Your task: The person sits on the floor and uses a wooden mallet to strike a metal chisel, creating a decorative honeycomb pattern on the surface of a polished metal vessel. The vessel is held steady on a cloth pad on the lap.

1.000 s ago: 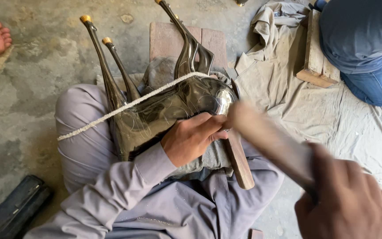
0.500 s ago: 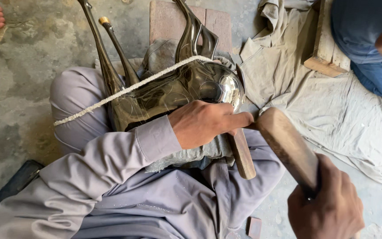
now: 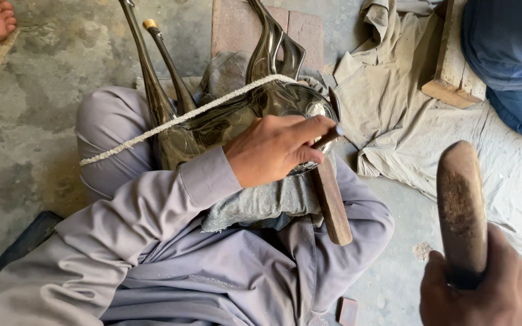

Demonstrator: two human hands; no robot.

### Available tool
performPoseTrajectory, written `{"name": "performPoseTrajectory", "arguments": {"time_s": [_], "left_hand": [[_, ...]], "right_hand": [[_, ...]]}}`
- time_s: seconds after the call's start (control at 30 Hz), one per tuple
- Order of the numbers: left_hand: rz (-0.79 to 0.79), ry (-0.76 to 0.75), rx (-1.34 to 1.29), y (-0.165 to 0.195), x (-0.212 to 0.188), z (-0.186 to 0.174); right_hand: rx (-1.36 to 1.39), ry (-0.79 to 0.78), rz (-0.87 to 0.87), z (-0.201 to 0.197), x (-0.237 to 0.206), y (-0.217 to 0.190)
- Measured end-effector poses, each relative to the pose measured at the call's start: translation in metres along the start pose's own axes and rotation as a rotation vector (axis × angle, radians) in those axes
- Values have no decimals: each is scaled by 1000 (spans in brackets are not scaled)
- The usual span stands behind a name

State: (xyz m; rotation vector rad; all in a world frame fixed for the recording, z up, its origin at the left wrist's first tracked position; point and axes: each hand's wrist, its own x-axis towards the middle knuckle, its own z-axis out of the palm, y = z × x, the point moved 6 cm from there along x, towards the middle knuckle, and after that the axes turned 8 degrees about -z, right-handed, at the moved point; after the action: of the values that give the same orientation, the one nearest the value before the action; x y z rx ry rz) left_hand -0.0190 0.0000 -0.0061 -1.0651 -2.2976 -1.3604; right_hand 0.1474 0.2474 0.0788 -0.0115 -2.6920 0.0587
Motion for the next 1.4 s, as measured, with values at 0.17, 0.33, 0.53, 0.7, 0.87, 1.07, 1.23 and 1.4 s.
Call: {"name": "performPoseTrajectory", "arguments": {"time_s": [0.17,0.33,0.53,0.7,0.87,1.07,1.23,1.4], "left_hand": [[-24,-89,109,-3,-1,11],[-65,-114,158,-3,-4,11],[-127,169,15,9,-29,-10],[-234,287,-2,18,-43,-19],[-231,276,-86,12,-34,-21],[-193,198,-47,13,-31,-22],[-168,134,41,16,-31,-15],[-194,74,-16,16,-22,-15]], "right_hand": [[396,67,160,-1,20,-3],[14,-50,-129,-8,50,-34],[-157,-162,-265,-29,70,-76],[-116,-162,-338,-40,70,-93],[-143,-176,-280,-43,68,-91],[270,-1,-22,-48,82,-90],[-142,-116,-347,-50,80,-100],[-333,-242,-167,-14,44,-43]]}}
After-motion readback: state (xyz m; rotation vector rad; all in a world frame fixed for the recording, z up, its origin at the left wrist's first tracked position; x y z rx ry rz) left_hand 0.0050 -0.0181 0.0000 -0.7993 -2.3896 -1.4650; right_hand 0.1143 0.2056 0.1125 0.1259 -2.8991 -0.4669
